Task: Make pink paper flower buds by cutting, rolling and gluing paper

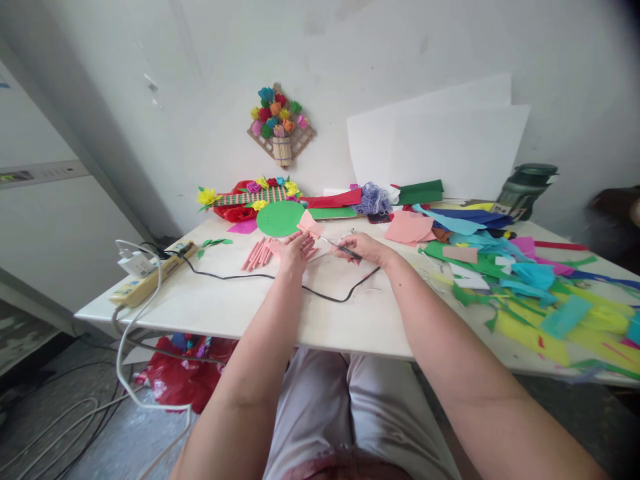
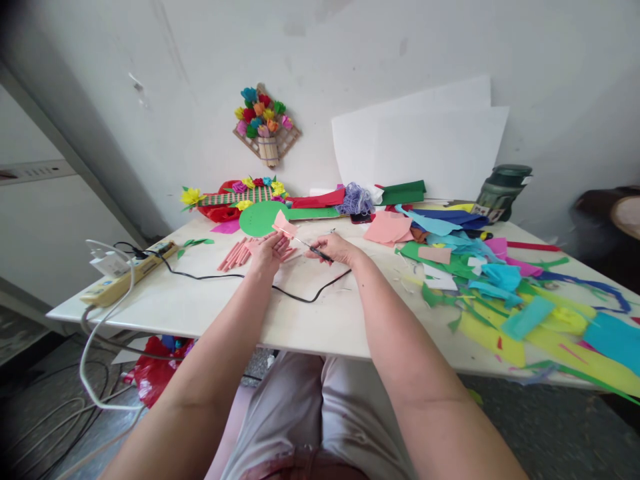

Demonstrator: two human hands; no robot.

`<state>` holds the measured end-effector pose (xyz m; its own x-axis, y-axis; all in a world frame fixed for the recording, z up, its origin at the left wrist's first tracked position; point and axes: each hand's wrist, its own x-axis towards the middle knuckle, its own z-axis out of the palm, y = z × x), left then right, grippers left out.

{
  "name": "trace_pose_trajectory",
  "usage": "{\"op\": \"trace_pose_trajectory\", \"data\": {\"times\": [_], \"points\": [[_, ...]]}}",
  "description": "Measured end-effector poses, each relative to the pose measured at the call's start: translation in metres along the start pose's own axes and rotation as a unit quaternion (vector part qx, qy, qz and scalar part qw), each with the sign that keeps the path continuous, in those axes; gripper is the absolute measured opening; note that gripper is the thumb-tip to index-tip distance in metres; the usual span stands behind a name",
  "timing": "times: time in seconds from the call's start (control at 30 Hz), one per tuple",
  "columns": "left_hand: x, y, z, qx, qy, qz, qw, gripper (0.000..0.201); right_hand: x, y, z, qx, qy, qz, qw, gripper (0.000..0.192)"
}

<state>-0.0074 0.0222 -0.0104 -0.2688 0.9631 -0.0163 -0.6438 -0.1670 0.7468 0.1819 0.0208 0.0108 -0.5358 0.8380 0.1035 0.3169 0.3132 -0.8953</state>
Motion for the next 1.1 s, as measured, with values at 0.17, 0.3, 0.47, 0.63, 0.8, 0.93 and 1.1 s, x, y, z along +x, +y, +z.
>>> {"op": "trace_pose_trajectory", "data": {"times": [0.17,0.3,0.47,0.63,0.8,0.93,1.1], "points": [[0.0,0.0,0.0,0.001,-0.003,0.004,1.0,0.016,0.0,0.001,0.0,0.005,0.0,0.001,1.0,0.039],[-0.001,0.0,0.0,0.0,-0.005,0.001,1.0,0.019,0.001,0.003,0.0,0.011,-0.006,-0.007,1.0,0.039],[-0.002,0.0,0.0,0.004,-0.01,0.003,1.0,0.016,-0.002,-0.001,0.001,0.016,-0.003,0.003,1.0,0.041],[-0.002,0.001,0.0,0.0,-0.009,0.004,1.0,0.015,-0.007,-0.009,0.001,0.027,-0.002,0.007,1.0,0.044],[-0.005,0.003,0.003,0.002,-0.001,0.002,1.0,0.015,-0.009,-0.014,0.002,0.039,-0.004,0.004,0.999,0.042],[-0.008,0.004,0.004,-0.001,0.003,0.005,1.0,0.016,-0.008,-0.013,0.002,0.045,-0.002,0.007,0.999,0.04],[-0.007,0.004,0.003,0.0,-0.004,0.008,1.0,0.019,-0.007,-0.011,0.003,0.055,0.0,0.008,0.998,0.034]]}}
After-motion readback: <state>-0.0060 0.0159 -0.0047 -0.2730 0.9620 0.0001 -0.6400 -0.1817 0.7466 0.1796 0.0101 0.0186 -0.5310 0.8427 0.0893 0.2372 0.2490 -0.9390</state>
